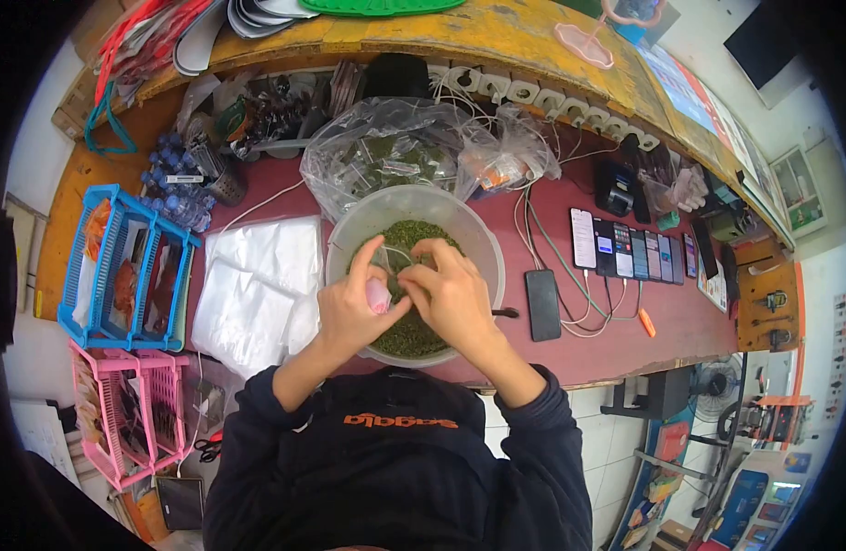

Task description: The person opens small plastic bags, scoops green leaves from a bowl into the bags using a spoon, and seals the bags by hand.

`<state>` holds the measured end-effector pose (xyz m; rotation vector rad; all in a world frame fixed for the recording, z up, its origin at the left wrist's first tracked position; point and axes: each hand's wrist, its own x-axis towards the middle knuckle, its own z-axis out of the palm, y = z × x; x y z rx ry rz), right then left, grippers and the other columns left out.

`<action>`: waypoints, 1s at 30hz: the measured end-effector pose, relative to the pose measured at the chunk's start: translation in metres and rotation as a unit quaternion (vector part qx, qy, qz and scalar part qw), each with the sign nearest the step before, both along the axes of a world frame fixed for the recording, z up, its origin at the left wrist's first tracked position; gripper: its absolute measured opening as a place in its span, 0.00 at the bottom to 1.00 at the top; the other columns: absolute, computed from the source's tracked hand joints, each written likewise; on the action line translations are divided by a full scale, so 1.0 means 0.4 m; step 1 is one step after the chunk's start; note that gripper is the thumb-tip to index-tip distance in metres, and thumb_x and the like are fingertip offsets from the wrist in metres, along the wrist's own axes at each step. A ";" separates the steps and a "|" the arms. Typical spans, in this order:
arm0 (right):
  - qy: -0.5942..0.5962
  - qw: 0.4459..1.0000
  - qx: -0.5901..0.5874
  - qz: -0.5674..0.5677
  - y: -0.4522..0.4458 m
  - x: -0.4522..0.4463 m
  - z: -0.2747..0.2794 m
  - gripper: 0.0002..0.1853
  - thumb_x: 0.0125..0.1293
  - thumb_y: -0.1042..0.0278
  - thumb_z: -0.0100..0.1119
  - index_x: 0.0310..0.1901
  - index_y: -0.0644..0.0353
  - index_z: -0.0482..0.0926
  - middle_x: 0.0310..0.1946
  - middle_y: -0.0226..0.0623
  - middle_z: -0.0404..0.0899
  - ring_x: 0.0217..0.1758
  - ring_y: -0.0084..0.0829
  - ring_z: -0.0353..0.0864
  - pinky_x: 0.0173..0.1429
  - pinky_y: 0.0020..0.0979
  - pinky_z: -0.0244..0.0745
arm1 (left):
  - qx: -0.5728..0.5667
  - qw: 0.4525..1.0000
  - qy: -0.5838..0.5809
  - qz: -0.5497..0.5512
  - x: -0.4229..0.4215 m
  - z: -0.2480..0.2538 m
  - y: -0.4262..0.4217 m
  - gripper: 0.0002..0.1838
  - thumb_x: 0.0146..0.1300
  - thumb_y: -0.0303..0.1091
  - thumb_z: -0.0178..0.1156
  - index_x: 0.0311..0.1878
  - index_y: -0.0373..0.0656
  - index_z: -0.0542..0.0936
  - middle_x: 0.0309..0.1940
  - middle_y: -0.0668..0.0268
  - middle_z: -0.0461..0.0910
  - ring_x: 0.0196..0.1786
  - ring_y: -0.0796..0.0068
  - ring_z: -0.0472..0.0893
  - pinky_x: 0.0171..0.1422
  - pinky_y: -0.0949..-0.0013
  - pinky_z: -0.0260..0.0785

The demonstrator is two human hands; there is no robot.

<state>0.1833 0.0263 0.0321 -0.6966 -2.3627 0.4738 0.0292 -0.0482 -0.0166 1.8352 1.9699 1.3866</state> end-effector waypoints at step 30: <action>0.148 0.967 -0.203 0.050 -0.044 0.013 -0.013 0.04 0.55 0.80 0.68 0.30 0.65 0.81 0.26 0.36 0.80 0.27 0.24 0.78 0.33 0.24 0.71 | 0.012 0.965 -0.183 -0.189 -0.052 0.072 -0.021 0.02 0.59 0.23 0.65 0.34 0.34 0.84 0.29 0.61 0.84 0.31 0.74 0.82 0.37 0.72 0.72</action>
